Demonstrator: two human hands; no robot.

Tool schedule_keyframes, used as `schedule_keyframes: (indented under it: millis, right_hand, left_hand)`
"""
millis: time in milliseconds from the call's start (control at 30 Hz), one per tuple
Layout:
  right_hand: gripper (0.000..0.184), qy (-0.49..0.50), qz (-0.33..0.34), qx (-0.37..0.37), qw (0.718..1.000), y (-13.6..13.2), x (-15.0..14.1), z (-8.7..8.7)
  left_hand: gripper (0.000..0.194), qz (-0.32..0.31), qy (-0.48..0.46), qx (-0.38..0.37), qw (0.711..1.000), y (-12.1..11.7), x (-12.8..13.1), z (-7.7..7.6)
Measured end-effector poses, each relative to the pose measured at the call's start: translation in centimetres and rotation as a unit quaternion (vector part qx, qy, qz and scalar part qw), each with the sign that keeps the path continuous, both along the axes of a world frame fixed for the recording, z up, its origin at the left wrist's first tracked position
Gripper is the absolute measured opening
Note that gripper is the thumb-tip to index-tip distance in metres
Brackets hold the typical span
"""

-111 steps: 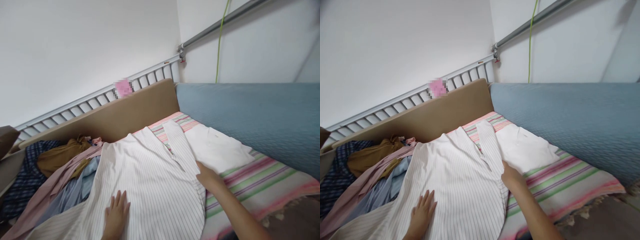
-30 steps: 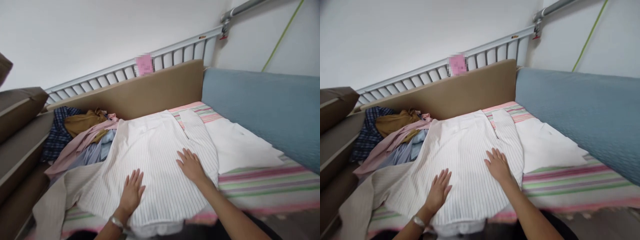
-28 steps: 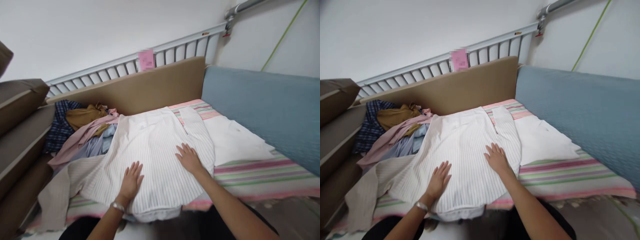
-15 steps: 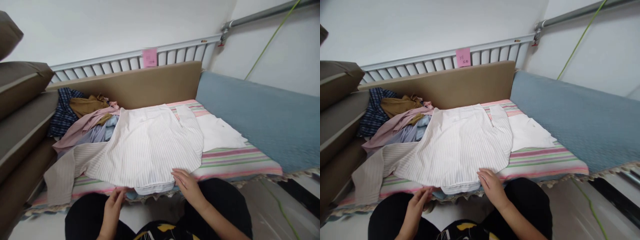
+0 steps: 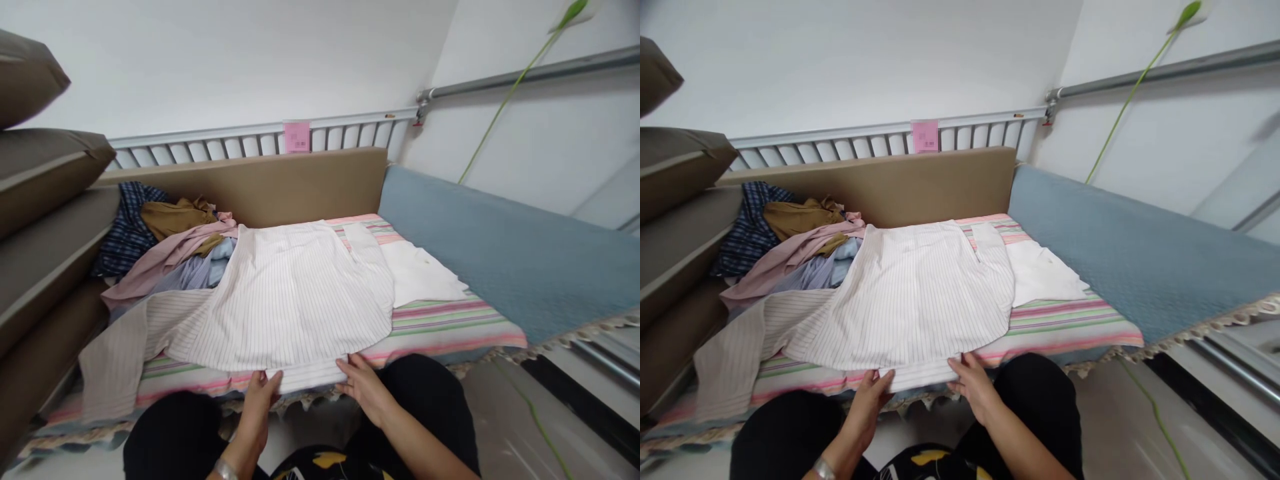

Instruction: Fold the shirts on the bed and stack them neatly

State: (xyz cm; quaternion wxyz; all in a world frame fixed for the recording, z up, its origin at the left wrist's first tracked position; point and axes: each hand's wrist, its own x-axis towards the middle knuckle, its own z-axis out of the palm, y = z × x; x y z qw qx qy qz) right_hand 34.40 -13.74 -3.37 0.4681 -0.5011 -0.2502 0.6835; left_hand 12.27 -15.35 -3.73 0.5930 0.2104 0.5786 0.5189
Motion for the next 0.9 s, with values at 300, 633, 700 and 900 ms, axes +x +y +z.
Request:
schedule_keyframes:
  millis: [300, 633, 700, 900]
  right_hand:
    - [0.019, -0.128, 0.054, -0.130, 0.982, 1.2, -0.4, -0.1]
    - [0.033, -0.561, 0.148, 0.213, 0.786, 5.2, 5.0, 2.5]
    - [0.038, -0.602, 0.129, 0.291, 0.732, 7.0, 3.5, 2.0]
    - [0.051, -0.700, 0.187, 0.326, 0.607, 10.7, 1.4, -3.9]
  left_hand:
    - [0.015, -0.036, -0.045, -0.132, 0.990, 0.6, -0.3, -0.7]
    - [0.029, -0.211, 0.541, 0.092, 0.809, -0.2, -4.8, 2.4]
    - [0.039, -0.214, 0.579, 0.204, 0.760, 1.8, -2.8, 2.4]
    - [0.049, -0.252, 0.711, 0.274, 0.596, 9.0, -3.5, -2.5]
